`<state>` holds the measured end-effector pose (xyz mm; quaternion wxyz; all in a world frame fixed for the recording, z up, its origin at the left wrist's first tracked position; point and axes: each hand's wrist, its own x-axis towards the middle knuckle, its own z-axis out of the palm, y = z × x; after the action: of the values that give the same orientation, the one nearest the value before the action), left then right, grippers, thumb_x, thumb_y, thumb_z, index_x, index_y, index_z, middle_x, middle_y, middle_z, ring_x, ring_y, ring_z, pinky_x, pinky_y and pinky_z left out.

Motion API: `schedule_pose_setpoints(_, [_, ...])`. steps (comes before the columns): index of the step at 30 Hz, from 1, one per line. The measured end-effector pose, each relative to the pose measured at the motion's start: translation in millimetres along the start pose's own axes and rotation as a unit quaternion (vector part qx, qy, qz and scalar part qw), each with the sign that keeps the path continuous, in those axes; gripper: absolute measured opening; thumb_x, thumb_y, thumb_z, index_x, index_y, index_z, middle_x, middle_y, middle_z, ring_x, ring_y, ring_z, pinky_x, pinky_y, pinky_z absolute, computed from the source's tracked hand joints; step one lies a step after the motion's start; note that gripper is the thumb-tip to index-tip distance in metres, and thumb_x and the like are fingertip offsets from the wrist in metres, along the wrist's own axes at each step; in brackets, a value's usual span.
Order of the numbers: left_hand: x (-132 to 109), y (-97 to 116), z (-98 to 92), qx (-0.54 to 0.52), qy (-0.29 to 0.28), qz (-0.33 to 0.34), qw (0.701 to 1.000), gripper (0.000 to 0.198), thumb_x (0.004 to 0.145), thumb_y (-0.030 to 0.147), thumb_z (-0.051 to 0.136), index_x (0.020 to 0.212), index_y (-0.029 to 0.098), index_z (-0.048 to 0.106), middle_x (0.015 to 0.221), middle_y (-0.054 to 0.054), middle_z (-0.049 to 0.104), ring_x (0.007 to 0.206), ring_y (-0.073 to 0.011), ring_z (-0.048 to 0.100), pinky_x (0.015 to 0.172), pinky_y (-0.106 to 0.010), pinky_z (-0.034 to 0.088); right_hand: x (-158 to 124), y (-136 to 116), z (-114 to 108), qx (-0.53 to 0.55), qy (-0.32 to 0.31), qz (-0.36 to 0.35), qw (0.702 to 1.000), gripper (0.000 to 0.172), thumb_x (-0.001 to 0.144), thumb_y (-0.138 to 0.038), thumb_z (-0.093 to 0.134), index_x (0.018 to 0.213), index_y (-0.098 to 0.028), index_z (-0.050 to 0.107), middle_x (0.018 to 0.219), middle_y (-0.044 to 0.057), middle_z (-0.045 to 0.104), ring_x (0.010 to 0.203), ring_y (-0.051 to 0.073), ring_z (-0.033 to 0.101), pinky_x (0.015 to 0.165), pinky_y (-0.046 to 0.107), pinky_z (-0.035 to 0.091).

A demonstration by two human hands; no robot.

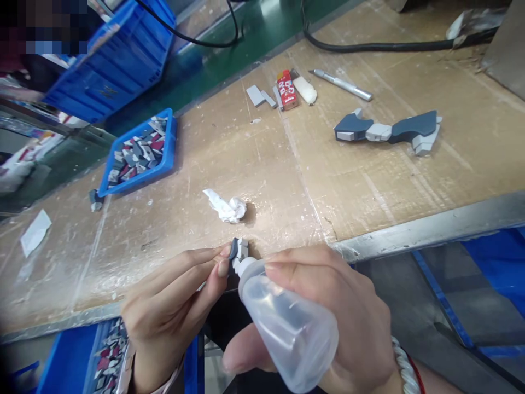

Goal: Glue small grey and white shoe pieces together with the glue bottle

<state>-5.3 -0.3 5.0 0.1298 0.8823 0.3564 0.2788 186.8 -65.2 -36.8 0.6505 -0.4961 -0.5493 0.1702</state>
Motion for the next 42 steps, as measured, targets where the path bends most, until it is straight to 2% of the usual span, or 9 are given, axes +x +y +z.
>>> schedule_pose_setpoints(7, [-3,-3,0.8,0.001,0.004,-0.006,1.0,0.015,0.092,0.002,0.064,0.093,0.017,0.068,0.096,-0.005,0.074,0.091,-0.0177,0.071,0.076,-0.029,0.057,8,2,-9,-0.015,0.059,-0.075,0.995,0.031,0.079,-0.023,0.078,0.108,-0.019,0.068,0.093,0.004,0.071,0.088,0.022,0.068,0.075,0.034,0.062])
schedule_pose_setpoints(14, [-25,-8,10.1,0.057,0.019,0.016,0.998,0.027,0.095,0.018,0.068,0.122,0.019,0.065,0.107,-0.005,0.071,0.103,-0.0211,0.062,0.086,-0.034,0.054,17,5,-30,0.174,0.1,0.218,0.955,0.039,0.074,-0.03,0.088,0.096,-0.024,0.057,0.099,0.001,0.066,0.091,0.017,0.068,0.075,0.027,0.058])
schedule_pose_setpoints(24, [-47,29,15.8,0.018,0.152,-0.054,0.987,0.023,0.104,0.011,0.047,0.12,0.018,0.063,0.101,-0.004,0.064,0.095,-0.0136,0.06,0.084,-0.025,0.048,49,43,-34,-0.144,-0.015,0.115,0.983,0.066,0.076,-0.049,0.083,0.13,-0.025,0.055,0.114,0.011,0.071,0.102,0.029,0.069,0.095,0.05,0.051])
schedule_pose_setpoints(30, [-68,68,0.6,-0.003,0.244,-0.004,0.97,0.022,0.106,0.019,0.046,0.105,0.011,0.066,0.095,-0.007,0.064,0.093,-0.0151,0.06,0.081,-0.027,0.05,12,11,-44,-0.132,0.08,0.057,0.986,0.037,0.088,-0.055,0.069,0.101,-0.02,0.068,0.098,0.01,0.067,0.093,0.024,0.063,0.089,0.04,0.052])
schedule_pose_setpoints(31, [-71,74,-0.6,-0.01,0.251,0.003,0.968,0.024,0.107,0.022,0.046,0.103,0.01,0.066,0.093,-0.007,0.065,0.092,-0.0153,0.06,0.081,-0.027,0.051,1,0,-43,-0.045,0.008,0.109,0.993,0.037,0.09,-0.056,0.067,0.099,-0.02,0.069,0.093,0.008,0.067,0.086,0.021,0.064,0.082,0.035,0.054])
schedule_pose_setpoints(33, [-75,83,-1.9,-0.02,0.257,0.024,0.966,0.028,0.107,0.027,0.045,0.1,0.01,0.067,0.091,-0.007,0.066,0.093,-0.0154,0.061,0.083,-0.028,0.052,-23,-22,-38,0.203,-0.225,0.251,0.919,0.056,0.083,-0.069,0.066,0.105,-0.018,0.07,0.091,0.01,0.069,0.078,0.02,0.067,0.071,0.031,0.056])
schedule_pose_setpoints(35, [-79,89,-2.4,-0.02,0.243,0.038,0.969,0.028,0.106,0.028,0.047,0.098,0.011,0.068,0.092,-0.007,0.068,0.097,-0.016,0.063,0.087,-0.028,0.054,-45,-38,-29,0.386,-0.34,0.366,0.776,0.065,0.072,-0.07,0.077,0.107,-0.016,0.07,0.093,0.01,0.07,0.076,0.017,0.069,0.069,0.027,0.056])
schedule_pose_setpoints(37, [-82,93,-2.8,-0.015,0.229,0.04,0.972,0.027,0.106,0.027,0.048,0.098,0.011,0.068,0.094,-0.007,0.069,0.099,-0.0162,0.064,0.09,-0.029,0.055,-62,-45,-22,0.5,-0.343,0.395,0.69,0.064,0.069,-0.059,0.085,0.113,-0.017,0.067,0.089,0.008,0.072,0.075,0.015,0.071,0.068,0.024,0.057])
schedule_pose_setpoints(42, [-89,97,-5.8,-0.007,0.201,0.047,0.978,0.023,0.105,0.021,0.05,0.097,0.01,0.068,0.094,-0.006,0.069,0.101,-0.0148,0.064,0.095,-0.026,0.055,-80,-42,-18,0.58,-0.315,0.433,0.614,0.059,0.07,-0.04,0.091,0.117,-0.018,0.063,0.078,0.004,0.072,0.073,0.014,0.074,0.064,0.02,0.057])
